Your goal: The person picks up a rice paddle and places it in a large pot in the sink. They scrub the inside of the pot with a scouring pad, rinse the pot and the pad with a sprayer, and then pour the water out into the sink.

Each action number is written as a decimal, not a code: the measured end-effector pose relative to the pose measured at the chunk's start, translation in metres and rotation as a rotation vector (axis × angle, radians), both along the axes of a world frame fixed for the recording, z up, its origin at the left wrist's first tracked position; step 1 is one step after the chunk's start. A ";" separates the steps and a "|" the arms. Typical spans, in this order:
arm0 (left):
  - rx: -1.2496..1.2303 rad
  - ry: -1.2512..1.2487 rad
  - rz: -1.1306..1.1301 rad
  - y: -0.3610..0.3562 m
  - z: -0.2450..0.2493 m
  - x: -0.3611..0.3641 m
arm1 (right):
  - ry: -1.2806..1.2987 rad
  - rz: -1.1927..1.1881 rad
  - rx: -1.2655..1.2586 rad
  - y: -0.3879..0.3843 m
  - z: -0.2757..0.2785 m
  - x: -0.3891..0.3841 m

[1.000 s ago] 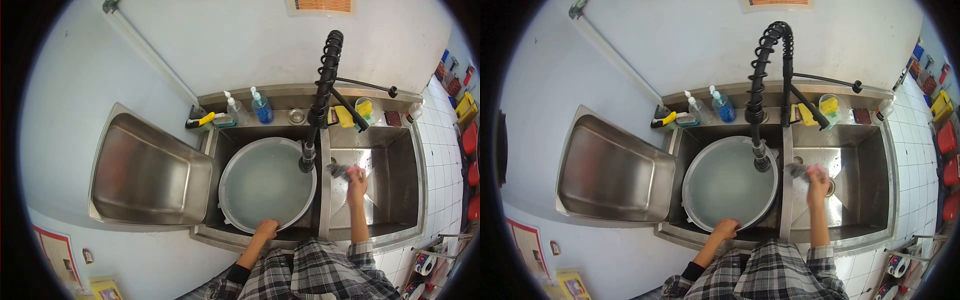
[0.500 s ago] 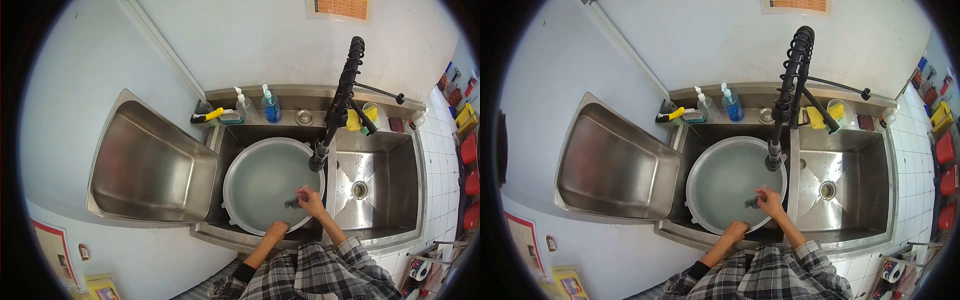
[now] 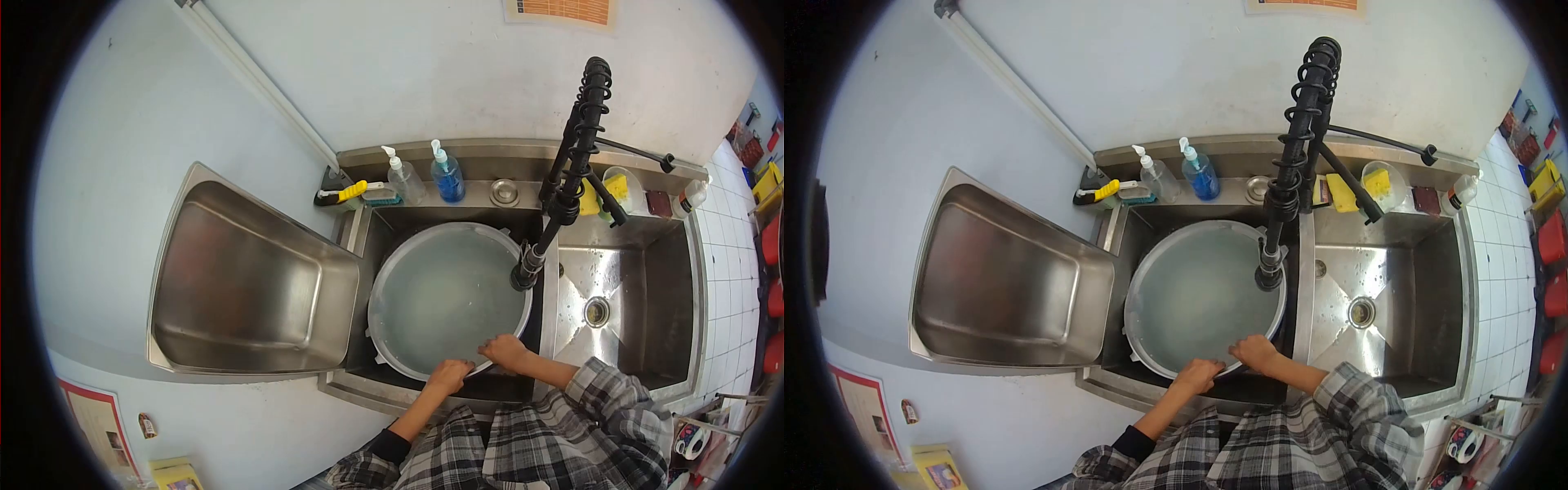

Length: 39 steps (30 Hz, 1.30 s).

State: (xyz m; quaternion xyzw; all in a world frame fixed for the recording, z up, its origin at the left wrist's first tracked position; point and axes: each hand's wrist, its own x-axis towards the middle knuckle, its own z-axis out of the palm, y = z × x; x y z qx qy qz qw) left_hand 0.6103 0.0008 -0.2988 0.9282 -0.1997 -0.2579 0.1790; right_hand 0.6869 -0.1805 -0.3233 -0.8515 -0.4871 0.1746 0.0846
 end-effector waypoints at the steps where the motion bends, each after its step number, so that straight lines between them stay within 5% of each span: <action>1: 0.009 0.013 0.011 -0.001 0.000 0.002 | -0.021 0.045 -0.019 -0.002 -0.003 0.001; 16: -0.029 0.013 0.020 0.016 0.025 -0.008 | 0.072 0.016 -0.039 0.011 0.028 -0.022; 39: -0.151 0.077 0.023 0.033 0.065 0.045 | 0.182 0.132 -0.078 0.015 0.068 0.052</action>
